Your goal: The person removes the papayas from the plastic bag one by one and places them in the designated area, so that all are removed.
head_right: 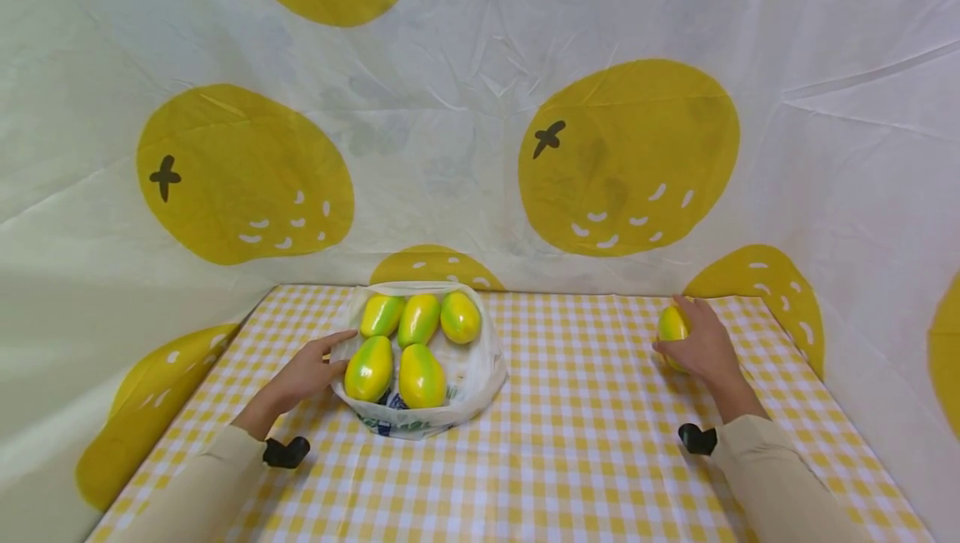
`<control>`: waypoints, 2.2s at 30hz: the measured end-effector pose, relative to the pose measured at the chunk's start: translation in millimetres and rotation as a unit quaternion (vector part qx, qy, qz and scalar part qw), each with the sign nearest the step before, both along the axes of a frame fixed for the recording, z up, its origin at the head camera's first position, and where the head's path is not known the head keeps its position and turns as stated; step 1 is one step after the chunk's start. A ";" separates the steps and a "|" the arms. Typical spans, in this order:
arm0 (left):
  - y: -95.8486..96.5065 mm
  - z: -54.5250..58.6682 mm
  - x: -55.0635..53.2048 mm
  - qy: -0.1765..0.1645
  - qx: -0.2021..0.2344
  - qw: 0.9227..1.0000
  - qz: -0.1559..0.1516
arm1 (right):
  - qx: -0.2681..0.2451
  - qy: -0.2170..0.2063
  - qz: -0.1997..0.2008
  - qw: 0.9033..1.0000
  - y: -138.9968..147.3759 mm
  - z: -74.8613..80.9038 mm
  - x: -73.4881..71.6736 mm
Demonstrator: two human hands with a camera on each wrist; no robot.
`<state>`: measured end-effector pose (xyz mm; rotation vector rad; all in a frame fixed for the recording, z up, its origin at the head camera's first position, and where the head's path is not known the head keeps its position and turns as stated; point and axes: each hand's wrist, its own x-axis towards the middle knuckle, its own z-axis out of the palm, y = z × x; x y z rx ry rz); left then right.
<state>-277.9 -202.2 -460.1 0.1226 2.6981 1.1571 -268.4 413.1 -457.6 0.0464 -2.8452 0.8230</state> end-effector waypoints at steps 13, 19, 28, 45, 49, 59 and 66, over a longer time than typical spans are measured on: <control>0.4 0.3 1.8 -0.001 0.020 1.000 0.002 | 0.010 0.017 0.005 1.000 -18.1 17.5 1.0; 0.4 0.7 2.6 -0.002 0.016 1.000 0.006 | -0.001 0.015 0.021 1.000 -31.0 26.2 2.6; 1.6 2.3 4.4 0.003 0.022 1.000 0.003 | 0.003 0.007 0.040 0.999 -49.7 34.8 5.1; 2.6 3.5 6.7 0.008 0.025 1.000 -0.001 | 0.000 0.024 0.078 0.997 -88.5 42.0 8.6; 1.6 2.6 6.5 0.012 0.023 1.000 -0.002 | -0.009 0.033 0.088 0.996 -97.9 41.8 9.5; 1.5 2.8 5.3 0.008 0.027 1.000 0.003 | -0.030 0.047 0.110 0.992 -124.1 45.0 15.6; 0.9 -0.4 2.7 0.003 0.031 0.999 0.005 | -0.053 0.049 0.120 0.990 -137.6 45.4 18.3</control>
